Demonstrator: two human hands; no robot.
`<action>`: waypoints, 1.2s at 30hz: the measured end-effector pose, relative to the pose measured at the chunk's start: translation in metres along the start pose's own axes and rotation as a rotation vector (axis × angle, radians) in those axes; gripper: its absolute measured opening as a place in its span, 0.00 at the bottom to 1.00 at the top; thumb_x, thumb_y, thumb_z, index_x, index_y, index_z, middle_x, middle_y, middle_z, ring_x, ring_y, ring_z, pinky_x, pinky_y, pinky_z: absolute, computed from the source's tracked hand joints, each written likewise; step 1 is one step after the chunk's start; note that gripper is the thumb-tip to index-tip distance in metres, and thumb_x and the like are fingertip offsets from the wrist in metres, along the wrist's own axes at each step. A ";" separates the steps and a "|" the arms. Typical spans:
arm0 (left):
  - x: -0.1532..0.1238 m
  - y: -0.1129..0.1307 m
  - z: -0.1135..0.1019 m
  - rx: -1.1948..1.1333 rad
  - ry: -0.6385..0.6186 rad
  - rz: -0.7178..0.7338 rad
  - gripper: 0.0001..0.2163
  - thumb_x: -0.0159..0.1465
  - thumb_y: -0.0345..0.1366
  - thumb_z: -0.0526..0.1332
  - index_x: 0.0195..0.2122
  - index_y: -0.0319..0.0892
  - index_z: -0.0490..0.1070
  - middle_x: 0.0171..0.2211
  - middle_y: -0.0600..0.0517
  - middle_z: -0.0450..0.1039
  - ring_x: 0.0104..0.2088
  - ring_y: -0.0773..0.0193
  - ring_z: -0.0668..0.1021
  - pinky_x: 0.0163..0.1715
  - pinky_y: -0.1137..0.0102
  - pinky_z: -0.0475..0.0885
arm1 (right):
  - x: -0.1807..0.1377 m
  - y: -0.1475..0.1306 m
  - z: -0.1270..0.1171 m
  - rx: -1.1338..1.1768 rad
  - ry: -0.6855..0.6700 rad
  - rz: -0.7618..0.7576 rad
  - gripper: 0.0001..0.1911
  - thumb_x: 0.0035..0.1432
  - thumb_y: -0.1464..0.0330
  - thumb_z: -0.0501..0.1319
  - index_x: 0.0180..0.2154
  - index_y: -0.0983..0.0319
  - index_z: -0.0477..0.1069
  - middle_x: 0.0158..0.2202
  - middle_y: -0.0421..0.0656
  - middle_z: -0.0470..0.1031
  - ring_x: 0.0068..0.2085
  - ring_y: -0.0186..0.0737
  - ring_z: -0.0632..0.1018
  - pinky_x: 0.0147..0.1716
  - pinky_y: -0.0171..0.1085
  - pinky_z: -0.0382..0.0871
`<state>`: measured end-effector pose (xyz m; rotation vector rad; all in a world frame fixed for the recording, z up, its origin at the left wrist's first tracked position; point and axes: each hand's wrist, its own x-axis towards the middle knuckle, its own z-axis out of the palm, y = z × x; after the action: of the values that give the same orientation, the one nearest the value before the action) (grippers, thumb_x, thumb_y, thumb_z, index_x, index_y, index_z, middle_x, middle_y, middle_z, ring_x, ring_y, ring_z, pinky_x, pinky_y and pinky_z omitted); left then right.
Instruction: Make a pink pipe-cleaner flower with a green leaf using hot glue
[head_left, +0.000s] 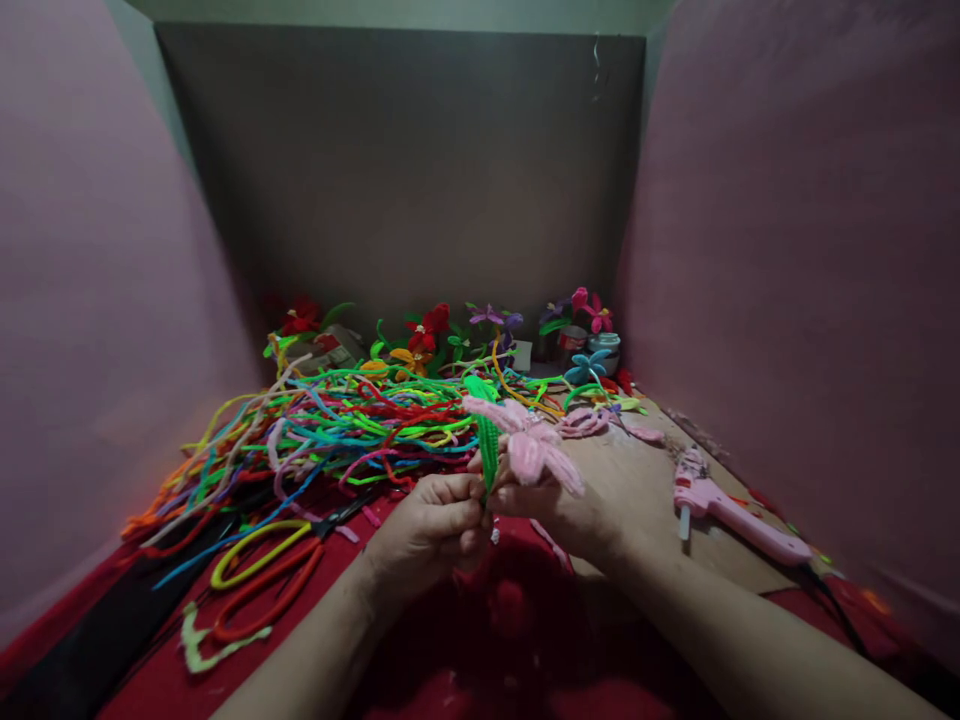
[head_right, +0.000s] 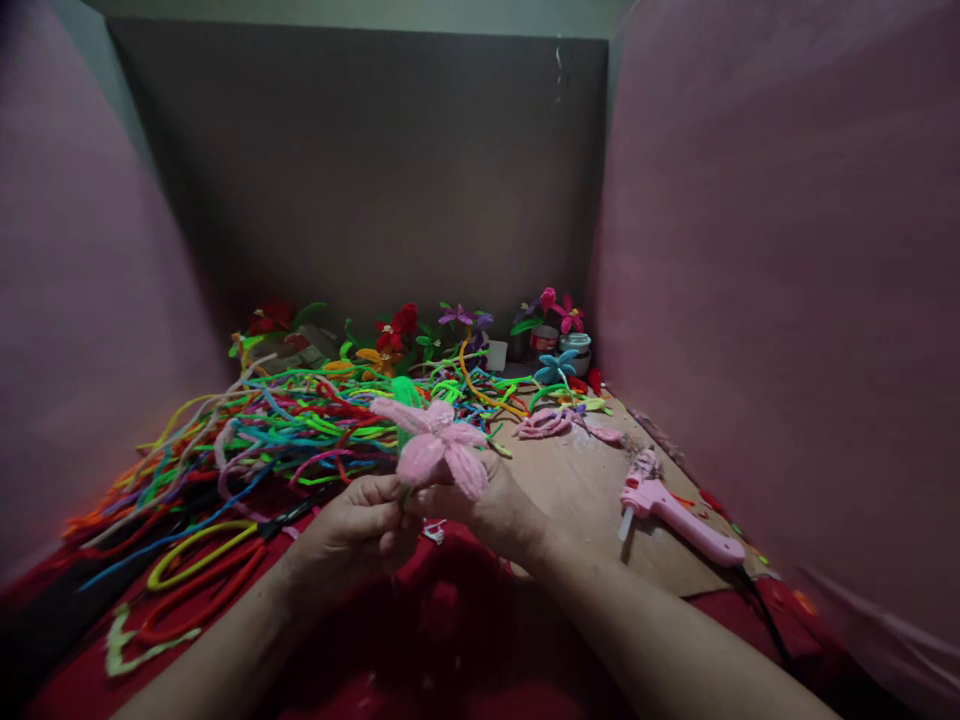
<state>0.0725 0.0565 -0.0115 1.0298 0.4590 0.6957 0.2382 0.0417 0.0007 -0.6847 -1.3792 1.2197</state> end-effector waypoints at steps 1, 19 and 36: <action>0.000 0.000 0.000 0.001 0.001 -0.001 0.12 0.51 0.40 0.67 0.25 0.38 0.66 0.13 0.61 0.53 0.14 0.77 0.53 0.14 0.79 0.50 | 0.000 0.003 0.001 0.014 0.001 0.003 0.07 0.42 0.67 0.68 0.21 0.61 0.71 0.24 0.39 0.70 0.27 0.35 0.70 0.29 0.37 0.67; 0.005 -0.004 0.023 0.520 0.526 0.339 0.07 0.54 0.37 0.62 0.24 0.39 0.70 0.16 0.59 0.59 0.18 0.74 0.59 0.19 0.75 0.54 | 0.001 0.022 0.011 0.178 0.154 0.015 0.04 0.47 0.70 0.65 0.30 0.60 0.75 0.29 0.39 0.73 0.32 0.37 0.71 0.37 0.37 0.66; 0.003 -0.001 0.017 0.126 0.271 0.178 0.10 0.56 0.37 0.63 0.23 0.37 0.66 0.15 0.58 0.61 0.15 0.78 0.57 0.17 0.77 0.48 | 0.000 0.009 0.004 0.174 0.015 0.081 0.10 0.46 0.66 0.65 0.33 0.62 0.77 0.26 0.40 0.75 0.29 0.37 0.72 0.34 0.39 0.68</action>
<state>0.0859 0.0479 -0.0046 1.1085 0.6582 0.9824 0.2323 0.0438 -0.0069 -0.6316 -1.2261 1.3784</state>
